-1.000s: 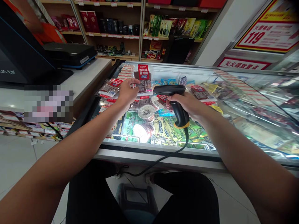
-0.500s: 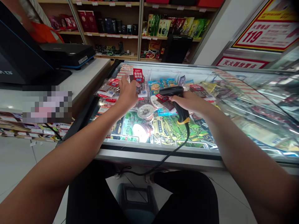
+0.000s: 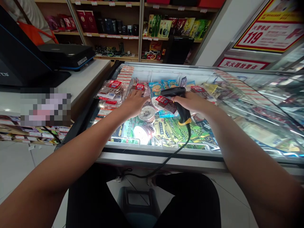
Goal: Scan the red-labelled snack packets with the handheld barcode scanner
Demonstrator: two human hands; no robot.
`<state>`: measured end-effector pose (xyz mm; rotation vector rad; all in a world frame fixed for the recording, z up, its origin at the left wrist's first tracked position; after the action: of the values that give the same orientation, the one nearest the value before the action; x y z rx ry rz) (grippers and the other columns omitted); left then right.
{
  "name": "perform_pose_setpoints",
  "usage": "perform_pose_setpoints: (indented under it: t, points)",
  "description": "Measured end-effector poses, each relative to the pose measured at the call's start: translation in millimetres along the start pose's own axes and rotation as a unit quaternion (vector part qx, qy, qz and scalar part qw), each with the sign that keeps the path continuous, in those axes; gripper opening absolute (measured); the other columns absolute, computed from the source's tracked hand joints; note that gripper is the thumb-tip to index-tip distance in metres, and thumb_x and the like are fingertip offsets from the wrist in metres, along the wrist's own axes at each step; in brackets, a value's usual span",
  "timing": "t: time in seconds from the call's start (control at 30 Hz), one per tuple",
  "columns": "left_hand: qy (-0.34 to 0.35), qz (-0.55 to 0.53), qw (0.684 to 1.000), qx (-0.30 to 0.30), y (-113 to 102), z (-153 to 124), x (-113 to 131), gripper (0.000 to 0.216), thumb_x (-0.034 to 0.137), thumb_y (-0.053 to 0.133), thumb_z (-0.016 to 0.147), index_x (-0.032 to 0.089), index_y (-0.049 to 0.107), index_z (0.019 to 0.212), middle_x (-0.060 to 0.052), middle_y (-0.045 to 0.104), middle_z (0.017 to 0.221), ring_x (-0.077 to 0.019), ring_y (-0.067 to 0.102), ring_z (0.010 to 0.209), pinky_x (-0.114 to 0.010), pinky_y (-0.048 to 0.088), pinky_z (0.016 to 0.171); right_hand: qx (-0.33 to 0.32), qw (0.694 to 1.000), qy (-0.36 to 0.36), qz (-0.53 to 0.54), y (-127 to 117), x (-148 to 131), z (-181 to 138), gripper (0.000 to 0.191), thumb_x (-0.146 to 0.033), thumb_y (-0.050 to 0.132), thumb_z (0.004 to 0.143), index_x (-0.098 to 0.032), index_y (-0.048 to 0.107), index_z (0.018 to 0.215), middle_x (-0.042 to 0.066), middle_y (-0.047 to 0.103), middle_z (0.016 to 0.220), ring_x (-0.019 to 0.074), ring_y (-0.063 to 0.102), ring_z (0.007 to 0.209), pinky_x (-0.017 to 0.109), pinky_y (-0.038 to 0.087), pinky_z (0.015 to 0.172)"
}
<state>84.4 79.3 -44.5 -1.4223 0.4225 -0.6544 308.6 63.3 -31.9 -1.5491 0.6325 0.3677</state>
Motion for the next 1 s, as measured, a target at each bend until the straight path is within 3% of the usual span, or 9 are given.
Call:
perform_pose_setpoints:
  t: [0.1,0.2,0.3,0.4,0.6,0.73,0.8,0.9,1.0]
  points:
    - [-0.008,-0.010,1.000,-0.002,-2.1,-1.4,5.3,0.051,0.013,0.046,0.092,0.021,0.057,0.141,-0.017,0.043,0.157,-0.0401,0.033,0.148,-0.057,0.040,0.114,0.007,0.999,-0.001,-0.032,-2.0,-7.3,-5.4,0.039,-0.059,0.067,0.084,-0.021,0.072,0.087,0.011,0.068,0.075,0.0263,0.063,0.065,0.040,0.048,0.058]
    - [-0.011,-0.046,0.999,-0.014,-0.6,-3.5,21.2,0.049,0.032,0.046,0.097,0.010,0.058,0.140,-0.025,0.035,0.161,-0.0457,0.025,0.152,-0.064,0.030,0.119,0.014,0.998,-0.003,-0.055,-3.7,-13.3,-10.3,0.038,-0.059,0.065,0.086,-0.021,0.071,0.080,0.012,0.069,0.074,0.0250,0.061,0.063,0.039,0.046,0.056]
    - [-0.010,-0.097,0.994,-0.039,7.9,-4.7,39.3,0.058,0.048,0.042,0.098,0.013,0.056,0.143,-0.023,0.028,0.166,-0.0459,0.017,0.156,-0.067,0.022,0.122,0.000,0.999,0.000,-0.053,-1.3,-13.9,-12.3,0.038,-0.058,0.063,0.088,-0.022,0.071,0.078,0.011,0.069,0.074,0.0238,0.060,0.061,0.038,0.044,0.053]
    - [-0.012,-0.126,0.990,-0.062,16.7,-5.8,51.6,0.065,0.051,0.044,0.096,0.016,0.049,0.150,-0.021,0.025,0.167,-0.0466,0.016,0.155,-0.067,0.021,0.122,-0.013,0.999,-0.020,-0.037,2.0,-12.9,-10.2,0.033,-0.054,0.066,0.086,-0.023,0.071,0.077,0.009,0.067,0.070,0.0228,0.059,0.060,0.037,0.042,0.053]
    - [-0.038,-0.139,0.988,-0.054,16.8,-7.7,58.7,0.055,0.050,0.045,0.096,0.020,0.057,0.141,-0.021,0.047,0.146,-0.0429,0.040,0.139,-0.062,0.038,0.110,-0.022,0.996,-0.082,0.034,7.1,-17.5,-9.0,0.024,-0.047,0.074,0.081,-0.024,0.072,0.081,0.007,0.064,0.068,0.0224,0.057,0.063,0.035,0.040,0.053]
    - [-0.022,-0.229,0.973,-0.031,17.0,-2.8,62.7,0.059,0.045,0.048,0.095,0.017,0.053,0.147,-0.020,0.052,0.151,-0.0436,0.042,0.140,-0.063,0.039,0.109,-0.045,0.994,-0.089,0.033,11.2,-20.3,-13.1,0.024,-0.047,0.069,0.085,-0.023,0.072,0.085,0.008,0.068,0.078,0.0231,0.060,0.066,0.036,0.043,0.056]
    - [-0.024,-0.349,0.937,-0.016,17.0,0.9,61.5,0.053,0.038,0.052,0.094,0.019,0.058,0.143,-0.016,0.058,0.150,-0.0392,0.048,0.139,-0.059,0.040,0.113,-0.063,0.994,-0.079,0.044,13.0,-18.1,-13.5,0.028,-0.050,0.068,0.087,-0.022,0.072,0.086,0.008,0.069,0.081,0.0230,0.061,0.067,0.036,0.044,0.056]
    - [-0.077,-0.531,0.844,0.002,19.5,4.6,52.5,0.043,0.024,0.061,0.087,0.020,0.068,0.130,-0.011,0.062,0.148,-0.0304,0.056,0.137,-0.049,0.043,0.116,-0.089,0.990,-0.070,0.082,15.2,-15.7,-12.9,0.032,-0.053,0.067,0.089,-0.022,0.073,0.089,0.009,0.070,0.082,0.0232,0.061,0.068,0.036,0.045,0.056]
    - [-0.130,-0.651,0.748,0.025,19.3,4.0,45.9,0.041,0.014,0.066,0.081,0.016,0.068,0.122,-0.012,0.065,0.145,-0.0248,0.060,0.134,-0.042,0.044,0.117,-0.094,0.983,-0.059,0.145,16.0,-18.2,-13.4,0.028,-0.050,0.069,0.087,-0.023,0.073,0.093,0.008,0.071,0.083,0.0257,0.064,0.072,0.038,0.050,0.062]
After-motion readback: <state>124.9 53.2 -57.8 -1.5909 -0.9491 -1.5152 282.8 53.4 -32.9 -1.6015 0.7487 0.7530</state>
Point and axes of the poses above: each hand's wrist, its own z-axis towards the middle knuckle, its own y-axis out of the palm, x = y × z, the point moved 9 cm from there along z, towards the middle knuckle
